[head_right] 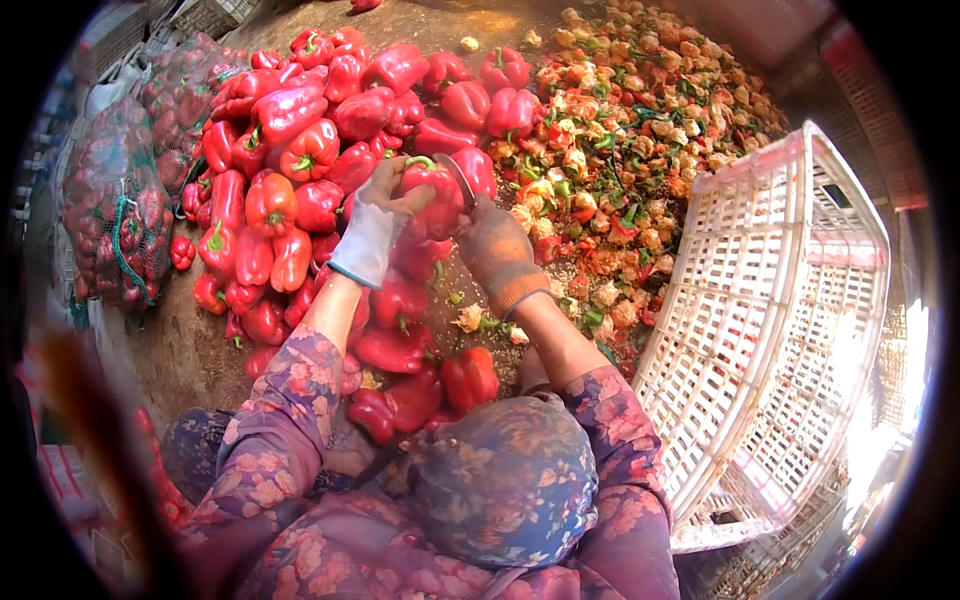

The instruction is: The person prepares peppers by cutting them open with a curved blade and removing the seeds by hand.

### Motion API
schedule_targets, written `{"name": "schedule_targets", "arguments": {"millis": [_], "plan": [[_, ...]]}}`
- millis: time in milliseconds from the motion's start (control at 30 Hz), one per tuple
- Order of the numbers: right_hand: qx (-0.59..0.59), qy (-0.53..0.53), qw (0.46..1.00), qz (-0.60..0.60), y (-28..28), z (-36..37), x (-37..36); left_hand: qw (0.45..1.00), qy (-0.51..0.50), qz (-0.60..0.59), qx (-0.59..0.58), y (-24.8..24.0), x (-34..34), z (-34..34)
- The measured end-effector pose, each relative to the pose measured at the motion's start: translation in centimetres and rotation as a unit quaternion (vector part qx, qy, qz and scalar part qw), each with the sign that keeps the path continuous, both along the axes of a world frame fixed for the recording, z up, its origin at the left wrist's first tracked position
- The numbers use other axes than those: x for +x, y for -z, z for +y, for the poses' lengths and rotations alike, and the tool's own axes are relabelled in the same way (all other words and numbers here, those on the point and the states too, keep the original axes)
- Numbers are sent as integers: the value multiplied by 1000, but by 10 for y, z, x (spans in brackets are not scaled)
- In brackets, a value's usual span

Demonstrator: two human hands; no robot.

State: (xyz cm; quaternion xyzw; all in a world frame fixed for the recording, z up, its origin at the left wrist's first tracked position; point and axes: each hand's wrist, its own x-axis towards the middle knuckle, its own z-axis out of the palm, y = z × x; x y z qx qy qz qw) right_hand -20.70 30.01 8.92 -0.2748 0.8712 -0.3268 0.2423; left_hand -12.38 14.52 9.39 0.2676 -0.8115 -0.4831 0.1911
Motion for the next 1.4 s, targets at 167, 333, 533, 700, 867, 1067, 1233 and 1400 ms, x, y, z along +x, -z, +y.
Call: {"name": "schedule_targets", "arguments": {"millis": [167, 333, 533, 700, 867, 1067, 1233, 1400], "plan": [[-21, 36, 999, -3, -6, 36, 23, 991, -56, 54, 113, -19, -6, 42], [-60, -7, 995, -79, 7, 56, 22, 980, -146, 127, -52, 0, -2, 90], [40, -197, 978, 48, -32, 83, 15, 916, -127, 72, 373, -31, 7, 103], [6, -74, 997, -38, -55, 73, 32, 907, -205, 220, 293, -35, 1, 108], [-10, -83, 996, -9, -50, 93, 65, 893, -188, 224, 343, -5, 1, 97], [-9, 23, 1000, -10, -46, 91, 50, 900, -165, 297, 274, 25, -12, 128], [32, -101, 994, -8, -29, 78, 41, 924, -243, 165, 247, 48, -7, 111], [46, -66, 992, -96, 30, 77, 37, 871, -123, 245, 409, 133, 10, 101]]}}
